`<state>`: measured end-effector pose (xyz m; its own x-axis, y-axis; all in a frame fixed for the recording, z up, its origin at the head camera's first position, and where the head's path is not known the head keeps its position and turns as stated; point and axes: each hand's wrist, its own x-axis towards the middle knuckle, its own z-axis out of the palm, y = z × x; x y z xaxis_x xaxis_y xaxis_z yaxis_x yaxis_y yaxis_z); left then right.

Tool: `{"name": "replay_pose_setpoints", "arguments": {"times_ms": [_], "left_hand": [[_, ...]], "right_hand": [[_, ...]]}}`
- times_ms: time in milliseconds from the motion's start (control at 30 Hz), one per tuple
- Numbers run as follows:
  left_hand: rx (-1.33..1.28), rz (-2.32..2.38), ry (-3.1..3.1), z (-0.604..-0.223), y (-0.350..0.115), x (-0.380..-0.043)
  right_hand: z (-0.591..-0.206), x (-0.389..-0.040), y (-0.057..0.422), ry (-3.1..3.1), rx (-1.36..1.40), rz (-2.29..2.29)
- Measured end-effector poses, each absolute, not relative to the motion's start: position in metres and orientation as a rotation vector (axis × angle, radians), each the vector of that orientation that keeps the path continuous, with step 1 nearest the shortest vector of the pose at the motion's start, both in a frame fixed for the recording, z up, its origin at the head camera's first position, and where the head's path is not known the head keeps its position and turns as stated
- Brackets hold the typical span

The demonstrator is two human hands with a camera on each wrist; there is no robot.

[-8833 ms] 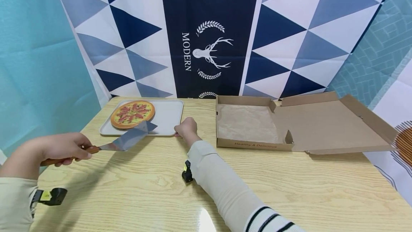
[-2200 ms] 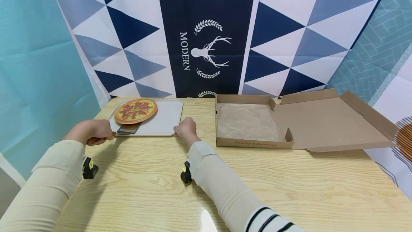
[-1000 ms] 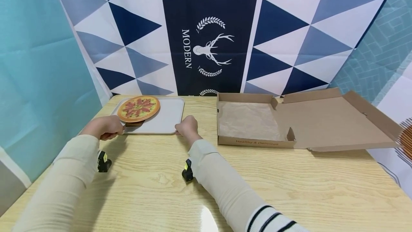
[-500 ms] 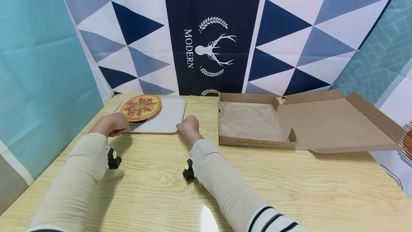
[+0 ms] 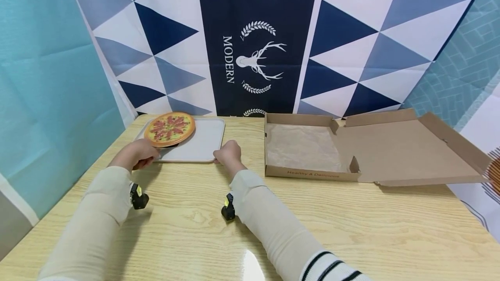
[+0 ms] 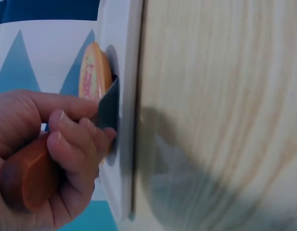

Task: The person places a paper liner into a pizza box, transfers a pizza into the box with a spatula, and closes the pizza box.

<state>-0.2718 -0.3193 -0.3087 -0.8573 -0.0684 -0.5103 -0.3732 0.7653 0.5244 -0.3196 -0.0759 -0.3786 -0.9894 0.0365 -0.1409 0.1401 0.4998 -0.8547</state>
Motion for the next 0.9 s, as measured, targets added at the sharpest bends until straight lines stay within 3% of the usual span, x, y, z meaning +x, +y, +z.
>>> {"name": "replay_pose_setpoints", "arguments": {"times_ms": [200, 900], "left_hand": [[-0.423, 1.058, 2.376, -0.321, -0.327, -0.267], [-0.217, 2.032, 1.617, -0.35, -0.342, -0.239]], "right_hand": [[-0.379, -0.319, -0.076, 2.64, 0.145, -1.518], [-0.378, -0.315, -0.074, 2.647, 0.125, -1.51]]}}
